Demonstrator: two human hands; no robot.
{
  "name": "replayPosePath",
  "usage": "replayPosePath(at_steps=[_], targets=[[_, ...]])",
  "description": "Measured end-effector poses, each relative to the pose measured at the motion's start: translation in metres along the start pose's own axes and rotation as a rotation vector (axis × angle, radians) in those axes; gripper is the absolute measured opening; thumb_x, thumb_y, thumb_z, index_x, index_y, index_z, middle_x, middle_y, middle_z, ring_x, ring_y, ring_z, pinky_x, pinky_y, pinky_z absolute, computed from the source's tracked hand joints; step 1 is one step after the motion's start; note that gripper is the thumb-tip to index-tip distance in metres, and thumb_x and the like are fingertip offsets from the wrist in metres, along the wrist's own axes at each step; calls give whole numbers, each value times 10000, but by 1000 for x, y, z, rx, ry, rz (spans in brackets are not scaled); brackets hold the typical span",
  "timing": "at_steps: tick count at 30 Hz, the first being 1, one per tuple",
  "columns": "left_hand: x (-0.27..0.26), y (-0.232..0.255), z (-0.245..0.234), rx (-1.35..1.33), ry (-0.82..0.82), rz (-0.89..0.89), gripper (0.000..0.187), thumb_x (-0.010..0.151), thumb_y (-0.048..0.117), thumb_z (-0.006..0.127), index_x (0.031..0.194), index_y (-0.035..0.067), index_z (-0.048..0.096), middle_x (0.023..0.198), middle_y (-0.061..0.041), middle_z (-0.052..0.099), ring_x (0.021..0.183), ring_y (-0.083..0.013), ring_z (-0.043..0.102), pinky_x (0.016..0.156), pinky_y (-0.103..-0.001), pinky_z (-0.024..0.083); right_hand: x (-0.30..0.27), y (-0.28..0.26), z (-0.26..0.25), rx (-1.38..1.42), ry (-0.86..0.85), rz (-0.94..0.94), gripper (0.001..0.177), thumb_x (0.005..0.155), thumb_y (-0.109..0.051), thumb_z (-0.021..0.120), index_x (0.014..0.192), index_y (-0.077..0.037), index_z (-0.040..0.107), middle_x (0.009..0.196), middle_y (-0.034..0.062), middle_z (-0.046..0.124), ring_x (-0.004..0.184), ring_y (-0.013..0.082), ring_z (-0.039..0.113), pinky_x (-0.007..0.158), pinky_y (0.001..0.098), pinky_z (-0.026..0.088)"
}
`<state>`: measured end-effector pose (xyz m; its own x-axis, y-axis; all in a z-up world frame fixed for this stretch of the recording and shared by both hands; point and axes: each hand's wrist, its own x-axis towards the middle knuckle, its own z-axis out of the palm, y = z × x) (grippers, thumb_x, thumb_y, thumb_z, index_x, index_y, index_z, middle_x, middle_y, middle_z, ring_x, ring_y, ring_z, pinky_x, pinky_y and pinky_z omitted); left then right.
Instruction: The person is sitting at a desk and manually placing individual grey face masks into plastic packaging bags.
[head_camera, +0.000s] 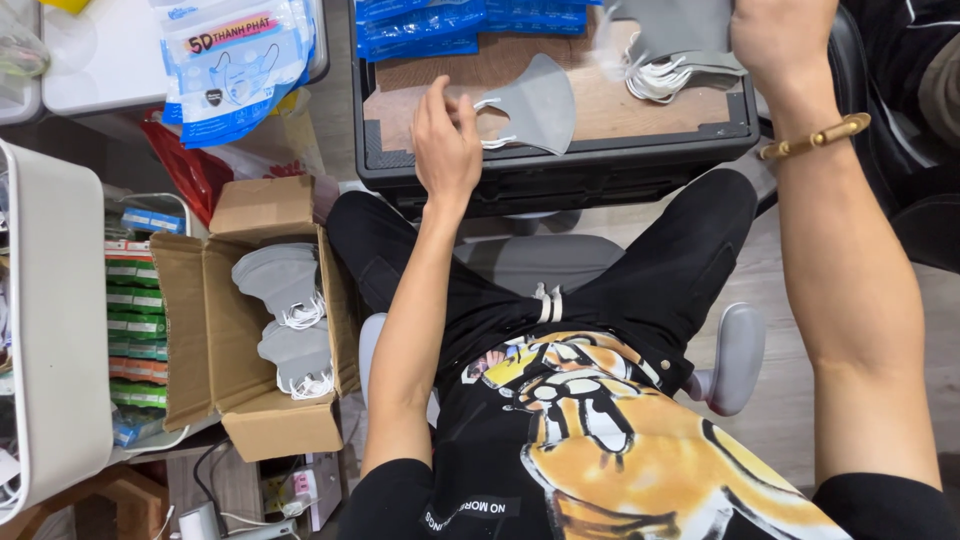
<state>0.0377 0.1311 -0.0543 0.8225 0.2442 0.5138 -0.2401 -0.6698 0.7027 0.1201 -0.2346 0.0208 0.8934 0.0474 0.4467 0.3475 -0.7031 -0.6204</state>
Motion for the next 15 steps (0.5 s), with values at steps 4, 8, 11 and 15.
replayPosePath(at_steps=[4,8,11,15], targets=[[8,21,-11,-255,71,-160,377,1046,356,494,1300,92,584,1133,-72,629,1065,-214,623,958,-380,507,-30,-64,5,190,-24,-13,324,1148,-74,756,892,-75,557,795,25,557,720,143,480,678,329,409],[-8,84,-37,-212,241,51,272,1027,352,587,1122,101,636,1108,-60,602,1085,-244,561,992,-381,424,-65,-135,14,317,-25,-31,314,1160,-66,776,918,-86,578,821,-1,574,738,98,484,685,290,413],[-35,122,-53,-351,113,214,119,1022,148,598,927,80,619,911,-67,632,859,-246,579,814,-371,452,-110,-170,26,222,71,-110,278,1119,-103,732,895,-52,576,769,21,497,699,138,418,666,326,353],[-80,128,-50,-614,-130,28,221,894,332,808,981,155,709,827,14,692,768,-163,693,752,-299,561,-159,-188,43,275,162,-302,68,987,-74,804,1018,-32,762,900,136,729,786,336,708,714,400,555]])
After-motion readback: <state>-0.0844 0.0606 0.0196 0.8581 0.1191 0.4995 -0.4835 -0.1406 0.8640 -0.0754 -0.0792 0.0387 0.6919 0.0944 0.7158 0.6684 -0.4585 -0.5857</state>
